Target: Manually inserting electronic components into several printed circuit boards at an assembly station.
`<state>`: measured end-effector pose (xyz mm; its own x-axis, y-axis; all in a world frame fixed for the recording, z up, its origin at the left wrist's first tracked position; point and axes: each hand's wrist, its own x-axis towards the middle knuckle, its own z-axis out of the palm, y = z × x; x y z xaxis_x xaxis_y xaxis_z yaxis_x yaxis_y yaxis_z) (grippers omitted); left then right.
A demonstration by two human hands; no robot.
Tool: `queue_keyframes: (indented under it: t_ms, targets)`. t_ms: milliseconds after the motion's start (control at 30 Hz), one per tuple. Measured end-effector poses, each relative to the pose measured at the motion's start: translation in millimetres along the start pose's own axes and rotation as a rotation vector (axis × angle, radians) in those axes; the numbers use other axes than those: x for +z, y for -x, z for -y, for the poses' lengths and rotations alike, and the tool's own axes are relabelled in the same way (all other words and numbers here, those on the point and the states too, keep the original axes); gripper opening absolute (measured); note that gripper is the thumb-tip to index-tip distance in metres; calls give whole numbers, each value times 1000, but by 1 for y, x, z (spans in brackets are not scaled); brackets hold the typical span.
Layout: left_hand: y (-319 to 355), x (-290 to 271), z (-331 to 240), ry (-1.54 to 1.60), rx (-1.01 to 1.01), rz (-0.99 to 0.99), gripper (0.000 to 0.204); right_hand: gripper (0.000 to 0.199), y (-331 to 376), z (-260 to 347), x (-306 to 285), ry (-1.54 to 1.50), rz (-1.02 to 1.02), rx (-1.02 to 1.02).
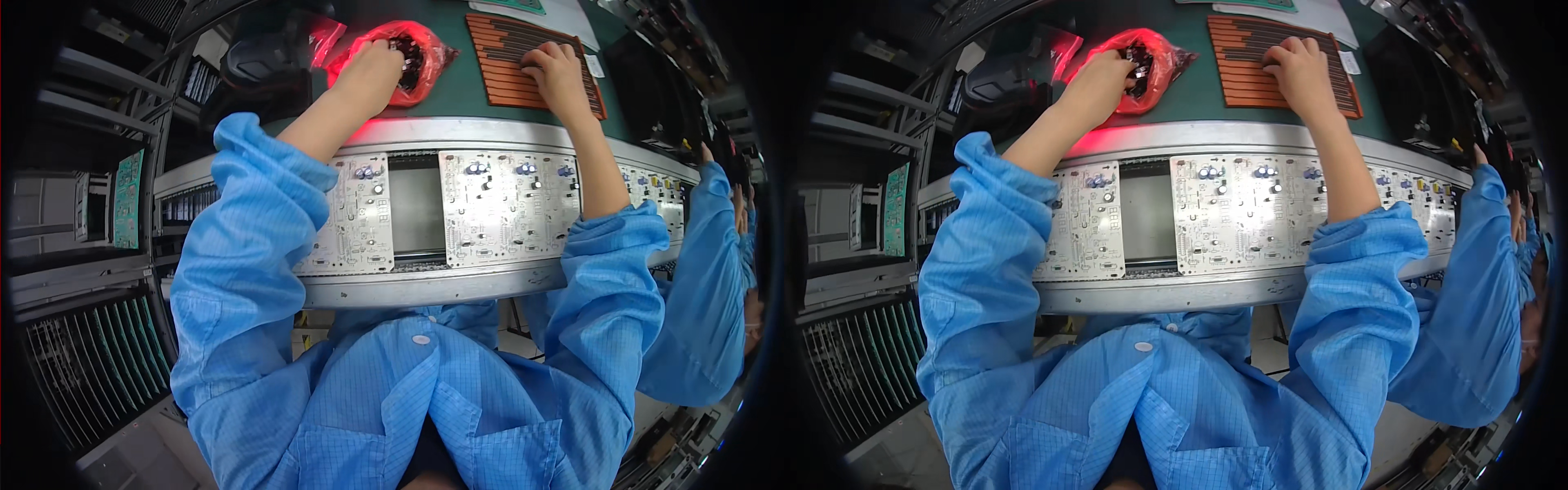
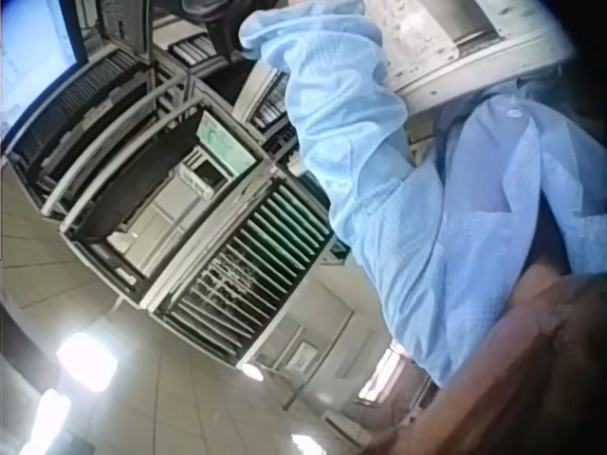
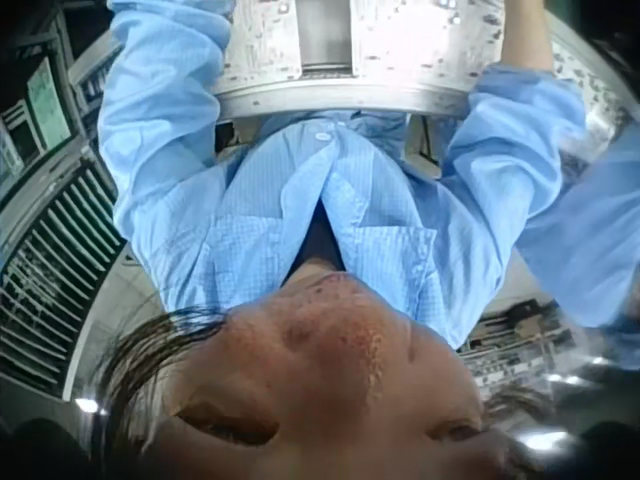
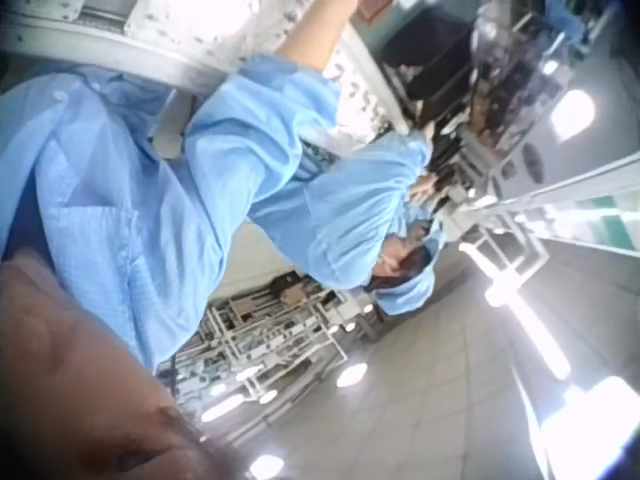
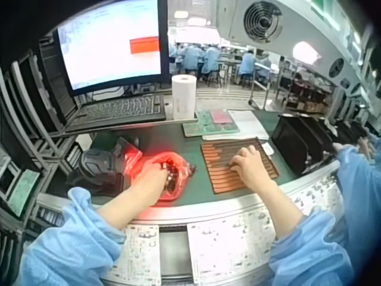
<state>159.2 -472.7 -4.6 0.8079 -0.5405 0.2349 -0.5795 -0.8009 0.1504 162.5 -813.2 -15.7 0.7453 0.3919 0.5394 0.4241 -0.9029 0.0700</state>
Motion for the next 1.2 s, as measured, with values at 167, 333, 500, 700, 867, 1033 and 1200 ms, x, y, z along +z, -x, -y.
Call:
queue_keyframes:
  t_ms: [167, 333, 500, 700, 867, 1033, 1200]
  targets:
    - [-14, 8, 9, -31, 100, -76, 14, 11, 0, -11, 3, 11, 21, -40]
    - [-21, 17, 10, -3, -67, -71, 9, 13, -8, -7, -1, -57, -20, -86]
    - [-19, 18, 13, -35, -18, -107, 10, 13, -6, 76, -39, -617, 119, 344]
    - [-11, -5, -20, -239, -158, -94, 10, 15, 23, 184, -76, -888, 445, 359]
    - [-24, 36, 22, 214, -207, -291, 10, 13, 27, 228, -77, -901, 576, 339]
    - [15, -23, -3, 642, -154, -73, 13, 14, 31, 231, -71, -819, 510, 232]
    - [66, -60, -2, 969, -272, 205, 18, 14, 31, 241, -65, -710, 425, 146]
